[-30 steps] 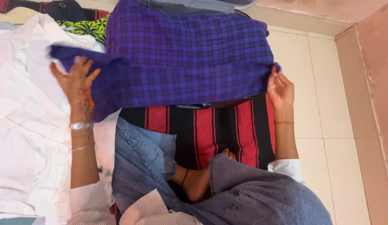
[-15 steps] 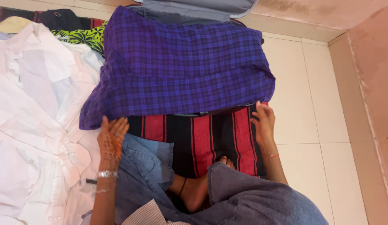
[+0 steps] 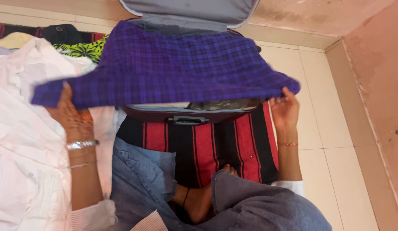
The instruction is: The person buttons several shirts, including a purple plaid shirt and a white shirt, folds them by hand, and places them into a suitcase already containing other clothes.
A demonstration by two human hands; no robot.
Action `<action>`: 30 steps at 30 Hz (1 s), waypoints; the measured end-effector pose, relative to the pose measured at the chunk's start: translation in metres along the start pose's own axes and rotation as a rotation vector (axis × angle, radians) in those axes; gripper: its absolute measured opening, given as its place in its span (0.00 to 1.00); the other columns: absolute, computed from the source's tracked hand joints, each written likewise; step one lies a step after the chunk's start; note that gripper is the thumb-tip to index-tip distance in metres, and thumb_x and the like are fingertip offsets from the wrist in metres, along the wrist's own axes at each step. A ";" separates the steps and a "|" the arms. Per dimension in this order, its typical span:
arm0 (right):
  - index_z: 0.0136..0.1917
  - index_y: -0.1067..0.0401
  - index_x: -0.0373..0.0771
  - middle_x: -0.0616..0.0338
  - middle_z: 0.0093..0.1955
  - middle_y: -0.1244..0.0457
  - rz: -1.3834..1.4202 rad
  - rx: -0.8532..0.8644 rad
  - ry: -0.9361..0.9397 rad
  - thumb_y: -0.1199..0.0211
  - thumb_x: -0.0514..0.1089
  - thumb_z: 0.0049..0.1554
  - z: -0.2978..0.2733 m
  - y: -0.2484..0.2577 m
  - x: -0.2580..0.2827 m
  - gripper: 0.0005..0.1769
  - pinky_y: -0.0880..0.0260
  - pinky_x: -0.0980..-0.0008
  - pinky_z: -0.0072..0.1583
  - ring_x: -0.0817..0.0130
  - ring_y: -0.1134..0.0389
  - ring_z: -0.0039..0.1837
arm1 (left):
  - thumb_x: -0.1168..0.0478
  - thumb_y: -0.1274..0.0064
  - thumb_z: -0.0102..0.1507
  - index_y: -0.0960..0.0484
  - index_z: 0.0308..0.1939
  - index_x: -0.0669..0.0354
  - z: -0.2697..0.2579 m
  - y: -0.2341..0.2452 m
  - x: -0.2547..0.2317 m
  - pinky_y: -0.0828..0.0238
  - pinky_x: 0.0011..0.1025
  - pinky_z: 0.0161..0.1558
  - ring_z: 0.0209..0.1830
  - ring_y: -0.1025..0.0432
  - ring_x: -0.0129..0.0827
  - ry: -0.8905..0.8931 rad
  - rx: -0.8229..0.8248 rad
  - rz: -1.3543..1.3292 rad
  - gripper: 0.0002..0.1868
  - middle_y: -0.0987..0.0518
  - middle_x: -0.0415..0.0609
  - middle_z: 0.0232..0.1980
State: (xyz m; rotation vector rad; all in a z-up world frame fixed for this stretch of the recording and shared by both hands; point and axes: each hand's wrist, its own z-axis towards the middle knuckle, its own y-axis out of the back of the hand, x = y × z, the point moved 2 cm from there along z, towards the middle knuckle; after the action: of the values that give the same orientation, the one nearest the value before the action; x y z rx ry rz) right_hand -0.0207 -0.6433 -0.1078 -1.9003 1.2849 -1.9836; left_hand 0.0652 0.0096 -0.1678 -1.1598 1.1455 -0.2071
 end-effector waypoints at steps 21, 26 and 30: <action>0.59 0.30 0.33 0.55 0.48 0.35 0.462 0.205 -0.017 0.46 0.28 0.59 0.039 0.033 0.099 0.15 0.32 0.69 0.47 0.67 0.35 0.44 | 0.82 0.43 0.64 0.28 0.66 0.57 -0.006 -0.150 -0.086 0.29 0.52 0.69 0.66 0.25 0.46 0.229 0.430 -0.009 0.29 0.21 0.53 0.61; 0.52 0.31 0.38 0.56 0.50 0.33 0.146 -0.109 -0.289 0.44 0.32 0.57 -0.014 0.130 0.001 0.10 0.32 0.71 0.47 0.67 0.33 0.46 | 0.82 0.46 0.65 0.25 0.66 0.59 -0.021 -0.029 -0.071 0.29 0.54 0.67 0.68 0.25 0.48 0.357 0.304 0.063 0.26 0.21 0.52 0.64; 0.53 0.30 0.35 0.50 0.56 0.32 0.265 0.010 -0.346 0.41 0.28 0.57 -0.041 0.137 -0.044 0.11 0.34 0.67 0.48 0.61 0.33 0.50 | 0.80 0.47 0.62 0.23 0.63 0.59 -0.015 0.064 -0.032 0.26 0.48 0.60 0.63 0.24 0.47 0.469 0.072 0.129 0.26 0.20 0.53 0.62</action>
State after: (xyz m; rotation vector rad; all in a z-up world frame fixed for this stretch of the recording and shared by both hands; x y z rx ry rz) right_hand -0.1097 -0.6845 -0.2210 -1.8499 1.3390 -1.4567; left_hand 0.0125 0.0498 -0.1984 -0.9941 1.6057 -0.4332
